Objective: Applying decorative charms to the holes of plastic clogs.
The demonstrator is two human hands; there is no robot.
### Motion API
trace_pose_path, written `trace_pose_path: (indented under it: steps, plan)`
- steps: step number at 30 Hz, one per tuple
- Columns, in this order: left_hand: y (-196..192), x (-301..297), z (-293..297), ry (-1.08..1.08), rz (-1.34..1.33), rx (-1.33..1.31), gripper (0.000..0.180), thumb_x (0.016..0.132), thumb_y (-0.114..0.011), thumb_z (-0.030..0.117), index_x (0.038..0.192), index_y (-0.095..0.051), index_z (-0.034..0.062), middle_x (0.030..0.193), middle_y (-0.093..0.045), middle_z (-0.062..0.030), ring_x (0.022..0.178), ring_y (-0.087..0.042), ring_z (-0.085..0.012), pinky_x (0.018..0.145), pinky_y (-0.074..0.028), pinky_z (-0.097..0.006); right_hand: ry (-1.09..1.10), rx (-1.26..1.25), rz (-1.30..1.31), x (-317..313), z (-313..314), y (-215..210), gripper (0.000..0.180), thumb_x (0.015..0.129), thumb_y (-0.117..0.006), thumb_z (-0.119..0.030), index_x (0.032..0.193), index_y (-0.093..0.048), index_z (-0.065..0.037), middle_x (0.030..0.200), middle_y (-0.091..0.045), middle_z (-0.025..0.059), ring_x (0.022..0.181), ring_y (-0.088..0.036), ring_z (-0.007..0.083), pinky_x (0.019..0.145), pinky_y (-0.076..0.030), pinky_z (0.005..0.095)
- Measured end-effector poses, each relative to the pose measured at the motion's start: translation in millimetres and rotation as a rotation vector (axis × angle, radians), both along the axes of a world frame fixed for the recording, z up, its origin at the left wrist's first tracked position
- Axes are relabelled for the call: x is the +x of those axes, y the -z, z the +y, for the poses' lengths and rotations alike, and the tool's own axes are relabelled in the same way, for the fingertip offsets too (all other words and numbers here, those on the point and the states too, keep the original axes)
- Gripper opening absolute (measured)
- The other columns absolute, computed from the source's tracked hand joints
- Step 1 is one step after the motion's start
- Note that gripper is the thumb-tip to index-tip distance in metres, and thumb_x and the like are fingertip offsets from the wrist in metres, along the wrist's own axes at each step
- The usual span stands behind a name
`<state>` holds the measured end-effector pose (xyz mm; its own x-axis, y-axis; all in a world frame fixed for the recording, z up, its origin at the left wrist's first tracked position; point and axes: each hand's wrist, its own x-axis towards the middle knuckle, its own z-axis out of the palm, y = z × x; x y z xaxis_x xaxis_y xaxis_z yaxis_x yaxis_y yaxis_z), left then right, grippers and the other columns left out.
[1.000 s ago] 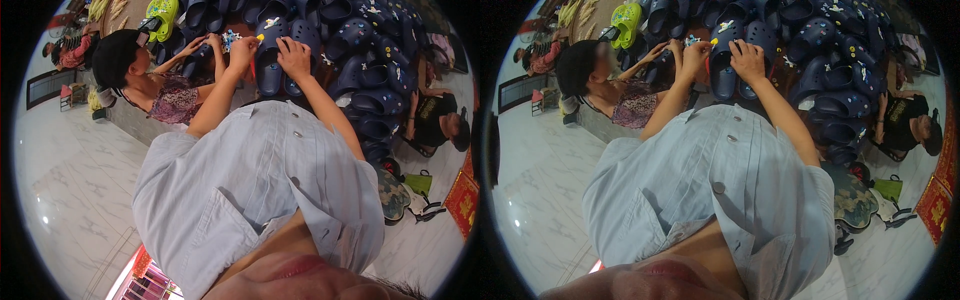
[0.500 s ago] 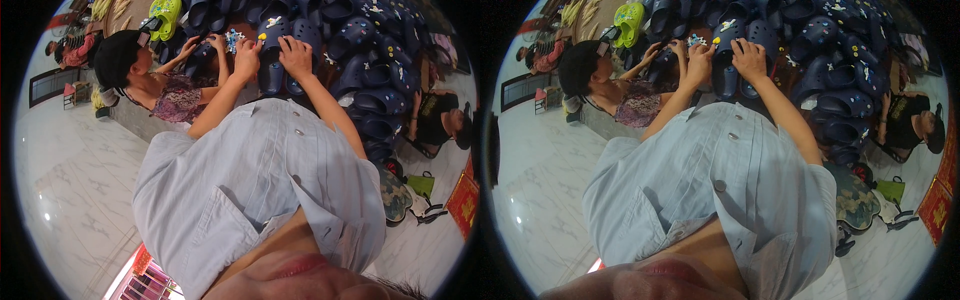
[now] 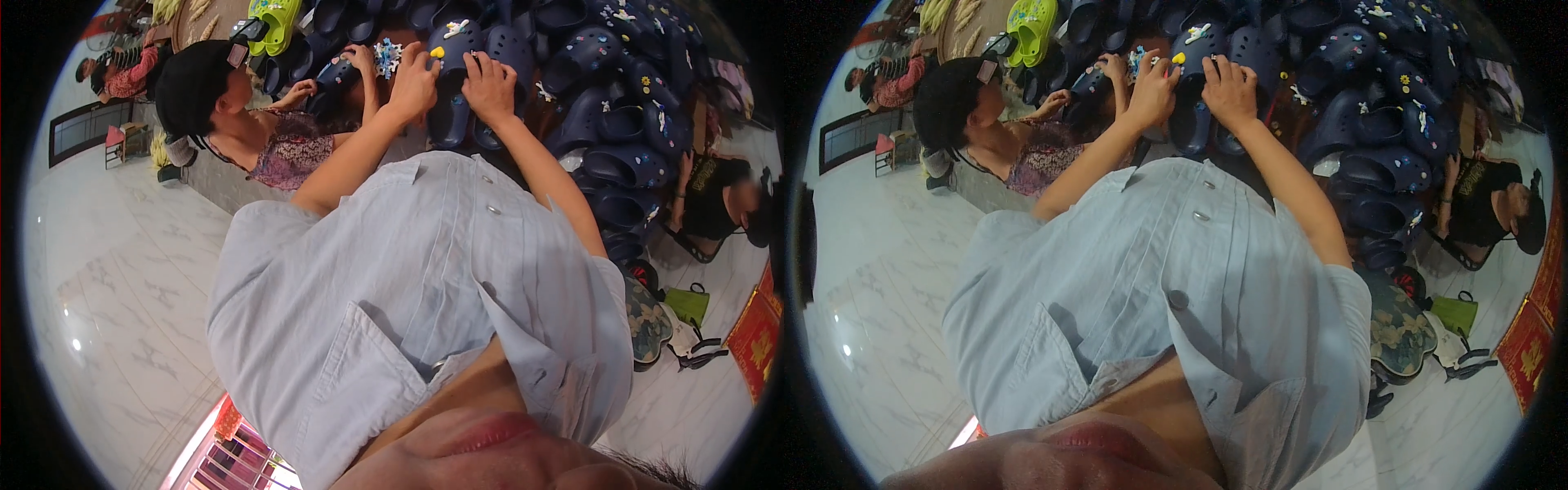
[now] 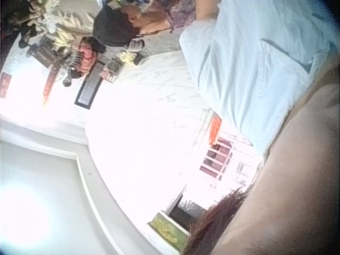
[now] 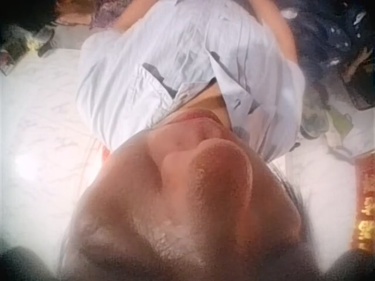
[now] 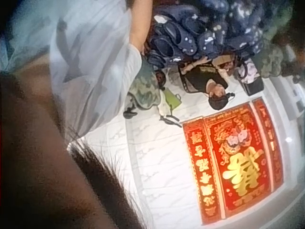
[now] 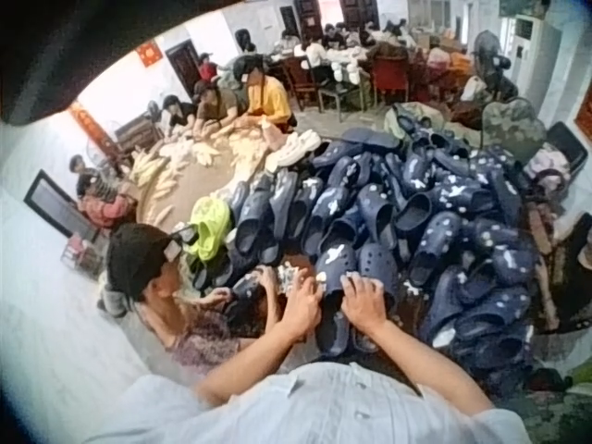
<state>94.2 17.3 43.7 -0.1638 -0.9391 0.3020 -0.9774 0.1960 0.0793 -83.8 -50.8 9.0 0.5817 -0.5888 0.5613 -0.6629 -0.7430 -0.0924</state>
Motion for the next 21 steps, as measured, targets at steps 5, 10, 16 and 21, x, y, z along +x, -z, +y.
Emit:
trace_pose_path:
  steps: [5,10,16,21]
  plan:
    - [10,3,1,-0.02,0.043,0.009,0.047,0.064,-0.065,0.004,0.111,-0.065,0.0008,0.112,-0.059,-0.0209,0.121,-0.042,-0.0436,0.1,-0.041,-0.046,0.005,0.037,-0.013,1,-2,3,0.053,0.075,-0.068,-0.025,0.125,-0.055,-0.016,0.119,-0.055,0.0012,0.102,-0.055,0.0176,0.091,-0.034,0.04]
    - [32,7,14,-0.106,0.206,0.018,0.057,0.068,-0.063,0.003,0.124,-0.06,0.0093,0.113,-0.059,-0.0203,0.118,-0.044,-0.043,0.1,-0.041,-0.046,-0.037,0.03,-0.005,-3,-1,-6,0.049,0.079,-0.066,-0.026,0.126,-0.055,-0.014,0.119,-0.055,0.0034,0.102,-0.055,0.0179,0.091,-0.035,0.0402]
    - [16,-3,31,-0.172,0.458,0.054,0.059,0.073,-0.063,0.003,0.13,-0.057,0.015,0.113,-0.059,-0.0176,0.112,-0.052,-0.036,0.093,-0.047,-0.044,-0.284,0.465,-0.537,-24,-13,-28,0.046,0.088,-0.063,-0.023,0.131,-0.052,-0.01,0.12,-0.055,0.0104,0.108,-0.055,0.0255,0.094,-0.039,0.0404]
    - [2,-2,39,-0.116,0.464,-0.131,0.038,0.072,-0.065,0.001,0.108,-0.069,0.0106,0.103,-0.064,-0.0096,0.103,-0.058,-0.0286,0.087,-0.05,-0.039,0.034,0.429,-0.721,-79,-15,-55,0.032,0.087,-0.062,-0.007,0.119,-0.06,-0.005,0.11,-0.061,0.0115,0.099,-0.06,0.025,0.088,-0.047,0.0353]
